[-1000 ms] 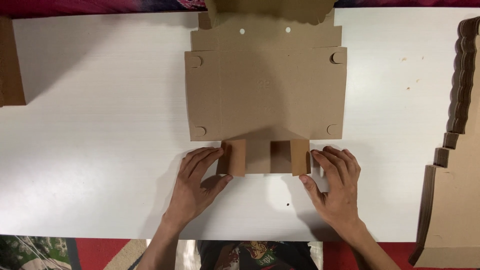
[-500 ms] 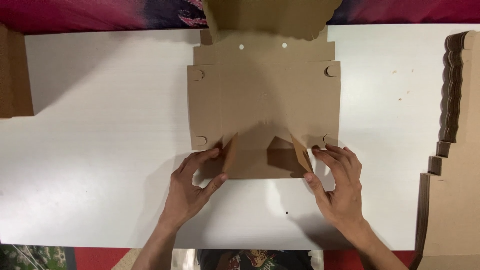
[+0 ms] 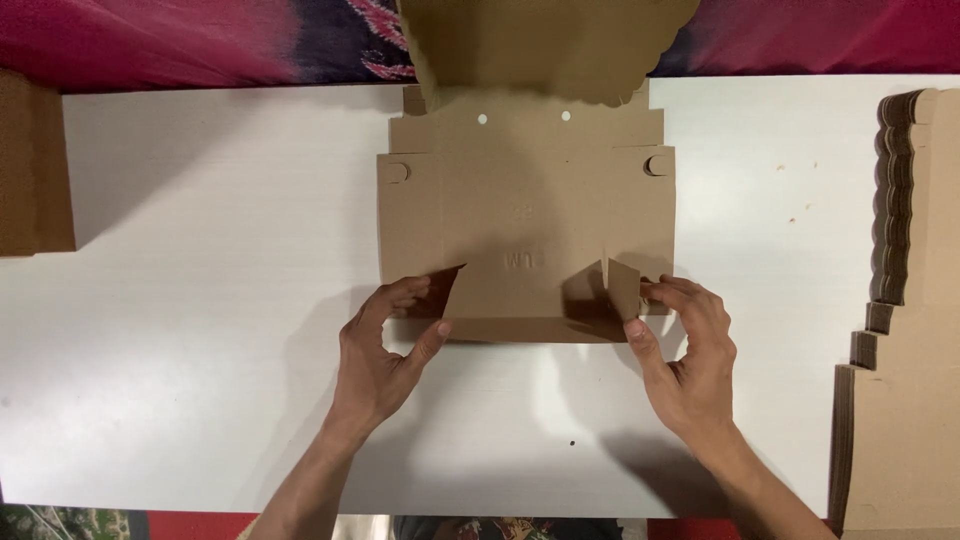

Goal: Folding a flat cardboard cutout into a finished box by folding flaps and tucking tabs.

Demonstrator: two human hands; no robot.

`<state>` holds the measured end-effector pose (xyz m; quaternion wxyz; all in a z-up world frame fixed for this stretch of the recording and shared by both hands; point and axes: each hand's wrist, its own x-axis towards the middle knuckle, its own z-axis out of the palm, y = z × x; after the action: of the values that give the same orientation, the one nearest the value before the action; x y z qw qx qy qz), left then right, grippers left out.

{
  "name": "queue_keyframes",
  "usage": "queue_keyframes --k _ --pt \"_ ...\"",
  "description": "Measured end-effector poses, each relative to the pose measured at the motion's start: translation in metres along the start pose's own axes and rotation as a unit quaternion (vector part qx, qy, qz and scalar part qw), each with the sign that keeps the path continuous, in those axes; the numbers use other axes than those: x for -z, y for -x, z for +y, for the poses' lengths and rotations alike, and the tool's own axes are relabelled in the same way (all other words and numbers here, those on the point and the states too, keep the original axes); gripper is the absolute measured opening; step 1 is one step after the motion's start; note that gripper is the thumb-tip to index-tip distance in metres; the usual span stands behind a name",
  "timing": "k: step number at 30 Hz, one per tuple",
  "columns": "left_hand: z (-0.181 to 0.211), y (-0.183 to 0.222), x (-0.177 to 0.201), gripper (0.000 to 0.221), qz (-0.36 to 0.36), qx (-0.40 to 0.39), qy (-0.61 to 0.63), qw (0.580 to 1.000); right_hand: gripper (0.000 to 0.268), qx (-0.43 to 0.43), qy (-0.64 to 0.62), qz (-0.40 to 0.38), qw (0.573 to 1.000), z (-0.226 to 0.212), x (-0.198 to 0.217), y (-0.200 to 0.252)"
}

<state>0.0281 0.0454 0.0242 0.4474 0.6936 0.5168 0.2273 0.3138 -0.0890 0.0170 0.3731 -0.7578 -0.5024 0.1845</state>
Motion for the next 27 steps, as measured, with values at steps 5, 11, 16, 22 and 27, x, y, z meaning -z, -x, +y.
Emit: queue_keyframes --k 5,11,16,22,27 --pt "-0.001 -0.005 -0.002 0.045 0.031 -0.054 -0.009 0.998 0.031 0.005 -0.023 0.009 1.0 0.004 -0.002 -0.007" --pt "-0.007 -0.002 -0.01 0.025 0.053 -0.085 -0.002 0.995 0.031 0.006 -0.019 0.017 1.0 0.009 -0.004 -0.007" --pt "-0.011 0.001 -0.019 0.015 0.102 -0.112 0.001 0.988 0.033 0.009 -0.019 0.021 1.0 0.008 -0.005 -0.009" --pt "-0.013 0.002 -0.023 0.014 0.116 -0.101 0.006 0.988 0.031 0.004 -0.026 0.021 0.999 0.008 -0.007 -0.009" --pt "-0.013 0.002 -0.028 0.013 0.122 -0.093 0.025 0.988 0.033 -0.027 -0.023 0.01 0.999 0.002 -0.007 -0.012"
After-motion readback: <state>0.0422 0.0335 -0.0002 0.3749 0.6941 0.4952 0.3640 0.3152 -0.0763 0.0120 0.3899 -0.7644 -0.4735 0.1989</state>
